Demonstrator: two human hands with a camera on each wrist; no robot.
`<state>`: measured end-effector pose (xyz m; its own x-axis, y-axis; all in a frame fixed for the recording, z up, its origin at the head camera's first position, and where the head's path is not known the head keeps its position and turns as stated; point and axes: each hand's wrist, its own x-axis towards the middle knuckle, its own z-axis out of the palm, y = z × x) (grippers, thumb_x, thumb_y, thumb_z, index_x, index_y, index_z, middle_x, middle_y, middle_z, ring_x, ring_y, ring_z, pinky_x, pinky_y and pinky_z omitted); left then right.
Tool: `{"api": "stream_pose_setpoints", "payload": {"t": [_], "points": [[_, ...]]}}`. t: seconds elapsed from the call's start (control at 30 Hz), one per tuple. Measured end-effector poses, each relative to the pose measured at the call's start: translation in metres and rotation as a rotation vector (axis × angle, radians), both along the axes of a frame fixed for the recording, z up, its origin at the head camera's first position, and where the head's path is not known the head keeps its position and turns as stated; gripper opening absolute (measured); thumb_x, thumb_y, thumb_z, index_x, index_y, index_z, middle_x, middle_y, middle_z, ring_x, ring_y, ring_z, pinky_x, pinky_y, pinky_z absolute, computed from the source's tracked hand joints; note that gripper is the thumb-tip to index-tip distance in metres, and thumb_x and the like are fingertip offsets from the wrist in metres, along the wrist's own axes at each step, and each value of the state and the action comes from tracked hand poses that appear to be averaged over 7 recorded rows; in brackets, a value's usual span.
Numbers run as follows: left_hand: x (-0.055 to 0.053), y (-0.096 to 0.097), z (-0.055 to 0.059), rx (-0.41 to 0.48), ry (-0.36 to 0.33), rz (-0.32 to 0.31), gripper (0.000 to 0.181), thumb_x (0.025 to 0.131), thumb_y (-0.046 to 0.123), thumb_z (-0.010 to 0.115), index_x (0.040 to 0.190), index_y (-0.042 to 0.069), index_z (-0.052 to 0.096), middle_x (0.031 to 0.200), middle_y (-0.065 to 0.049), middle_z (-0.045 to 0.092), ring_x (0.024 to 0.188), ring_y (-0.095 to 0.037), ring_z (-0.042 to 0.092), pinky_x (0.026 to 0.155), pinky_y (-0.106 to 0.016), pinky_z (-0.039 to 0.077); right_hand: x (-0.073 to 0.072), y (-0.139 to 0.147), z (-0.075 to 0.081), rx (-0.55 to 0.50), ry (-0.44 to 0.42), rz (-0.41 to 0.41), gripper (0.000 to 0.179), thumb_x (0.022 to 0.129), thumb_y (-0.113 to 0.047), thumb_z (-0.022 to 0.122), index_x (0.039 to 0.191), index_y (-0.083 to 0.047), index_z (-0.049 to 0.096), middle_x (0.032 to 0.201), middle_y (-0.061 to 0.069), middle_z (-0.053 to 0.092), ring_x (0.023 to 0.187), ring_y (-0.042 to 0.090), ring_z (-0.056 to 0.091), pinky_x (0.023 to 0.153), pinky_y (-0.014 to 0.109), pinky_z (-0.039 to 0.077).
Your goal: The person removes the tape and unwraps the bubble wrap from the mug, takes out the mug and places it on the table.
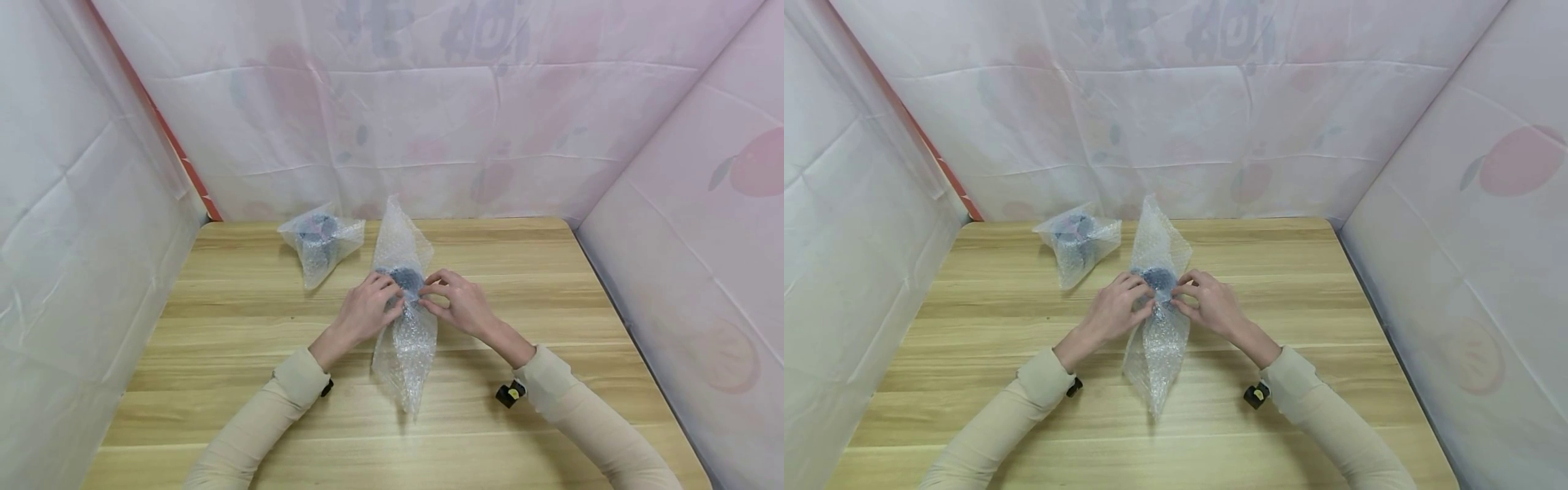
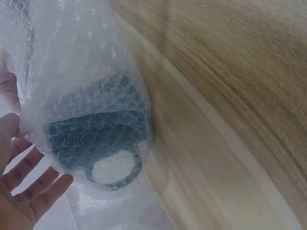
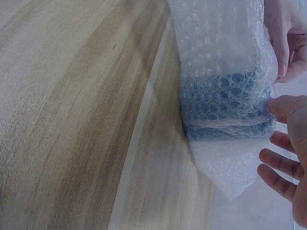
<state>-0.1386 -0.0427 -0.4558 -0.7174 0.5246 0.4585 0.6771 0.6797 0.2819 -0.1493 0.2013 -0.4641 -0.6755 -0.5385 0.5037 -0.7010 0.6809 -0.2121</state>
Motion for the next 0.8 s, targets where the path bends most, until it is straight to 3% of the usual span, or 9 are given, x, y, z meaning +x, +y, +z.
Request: {"api": "stream_pose_setpoints", "payload": {"t": [0.27, 0.8], "points": [[0.000, -0.003, 0.001, -0.001, 0.021, -0.005, 0.004, 0.095, 0.014, 0.074, 0.098, 0.013, 0.076, 0.100, -0.001, 0.073, 0.100, -0.021, 0.070, 0.076, -0.031, 0.064, 0.000, 0.000, 0.000, 0.004, 0.005, -0.003, 0.017, 0.086, -0.027, 0.089, 0.098, -0.017, 0.084, 0.108, 0.008, 0.076, 0.078, 0.020, 0.071, 0.051, 0.025, 0.051], [0.001, -0.012, 0.002, 0.037, 0.049, 0.001, 0.005, 0.096, 0.011, 0.071, 0.100, 0.009, 0.070, 0.100, -0.004, 0.074, 0.097, -0.022, 0.072, 0.084, -0.030, 0.064, 0.000, 0.001, 0.000, -0.001, 0.021, 0.008, 0.017, 0.084, -0.025, 0.089, 0.097, -0.016, 0.084, 0.107, 0.007, 0.077, 0.084, 0.021, 0.073, 0.055, 0.028, 0.056]]}}
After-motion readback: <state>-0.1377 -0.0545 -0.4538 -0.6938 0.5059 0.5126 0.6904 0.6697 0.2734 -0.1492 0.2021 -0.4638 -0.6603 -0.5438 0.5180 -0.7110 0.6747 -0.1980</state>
